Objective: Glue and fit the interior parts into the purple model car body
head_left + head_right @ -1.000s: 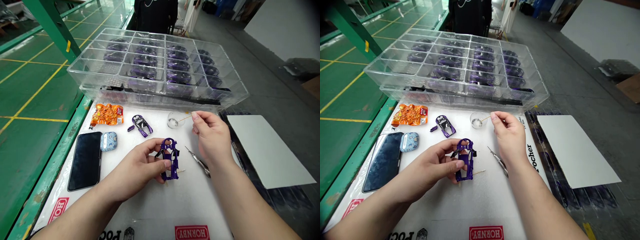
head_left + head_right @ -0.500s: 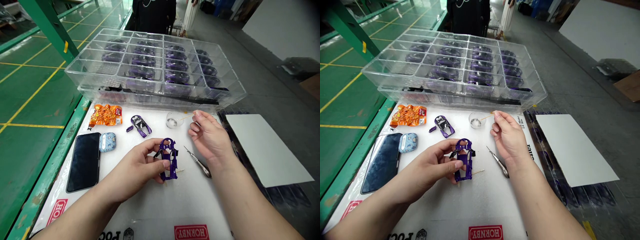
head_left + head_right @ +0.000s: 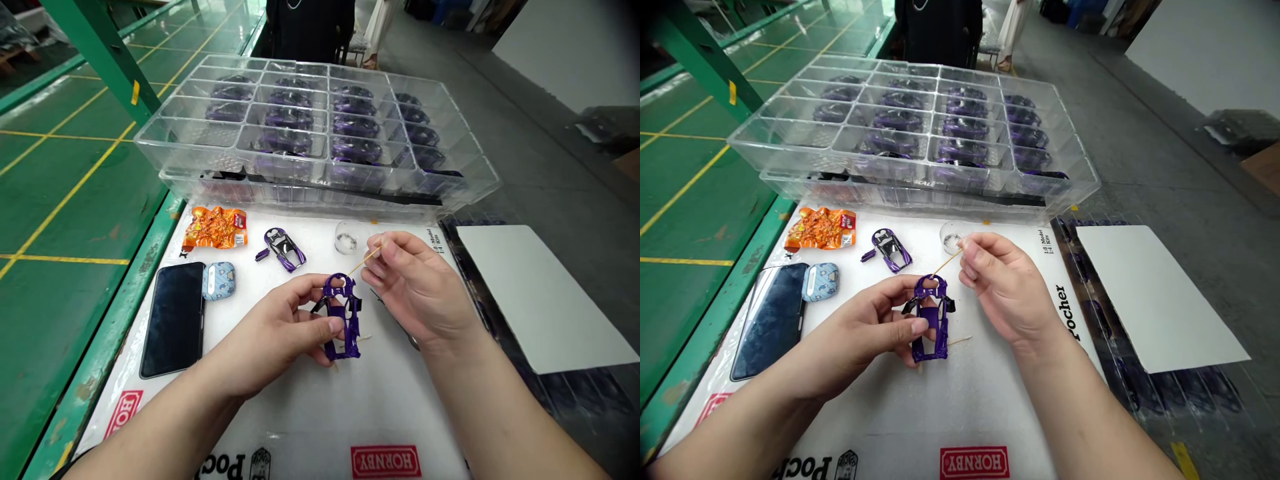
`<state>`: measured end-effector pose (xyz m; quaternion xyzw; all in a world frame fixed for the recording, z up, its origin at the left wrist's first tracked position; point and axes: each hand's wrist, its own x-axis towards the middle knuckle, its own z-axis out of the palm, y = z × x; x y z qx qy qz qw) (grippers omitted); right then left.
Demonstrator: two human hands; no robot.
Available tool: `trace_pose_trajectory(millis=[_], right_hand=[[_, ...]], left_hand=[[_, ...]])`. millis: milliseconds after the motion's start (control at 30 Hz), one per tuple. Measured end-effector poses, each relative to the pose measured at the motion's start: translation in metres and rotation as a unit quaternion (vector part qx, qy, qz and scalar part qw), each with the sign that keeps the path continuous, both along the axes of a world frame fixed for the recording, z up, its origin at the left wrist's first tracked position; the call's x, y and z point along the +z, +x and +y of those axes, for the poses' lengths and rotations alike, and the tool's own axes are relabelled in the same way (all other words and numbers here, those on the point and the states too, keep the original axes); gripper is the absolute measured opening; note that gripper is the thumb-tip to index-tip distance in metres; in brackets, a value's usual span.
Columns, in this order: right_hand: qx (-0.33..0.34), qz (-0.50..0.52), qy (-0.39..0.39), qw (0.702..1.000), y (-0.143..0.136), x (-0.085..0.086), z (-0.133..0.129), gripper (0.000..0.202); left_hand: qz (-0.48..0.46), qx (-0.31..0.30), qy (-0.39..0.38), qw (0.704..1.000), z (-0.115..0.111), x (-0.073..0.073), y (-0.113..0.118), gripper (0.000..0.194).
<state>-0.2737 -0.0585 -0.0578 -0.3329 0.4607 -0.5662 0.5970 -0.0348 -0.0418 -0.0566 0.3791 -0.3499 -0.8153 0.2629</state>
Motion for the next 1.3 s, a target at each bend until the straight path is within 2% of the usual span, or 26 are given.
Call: trace_pose_trajectory(millis=[267, 533, 933, 1300], right_hand=[[0.029, 0.044, -0.021, 0.998, 0.0027, -0.0059, 0.0037, 0.029], [0.05, 0.088, -0.026, 0.994, 0.0061, -0.0012, 0.0019, 0.031], [0.081, 0.091, -0.048, 0.991, 0.0055, -0.0027, 0.0025, 0.029], [0.081, 0.092, -0.062, 0.991, 0.0042, -0.0052, 0.0027, 0.024]], left_hand=[[0.026, -0.008, 0.001, 1.0, 0.0004, 0.0, 0.0012, 0.066], [0.053, -0.016, 0.016, 0.998, 0.0011, 0.0025, -0.0002, 0.059], [0.073, -0.022, 0.029, 0.997, 0.0018, 0.0035, 0.0013, 0.058], [0.078, -0.019, 0.03, 0.996, 0.0017, 0.0014, 0.0004, 0.057]])
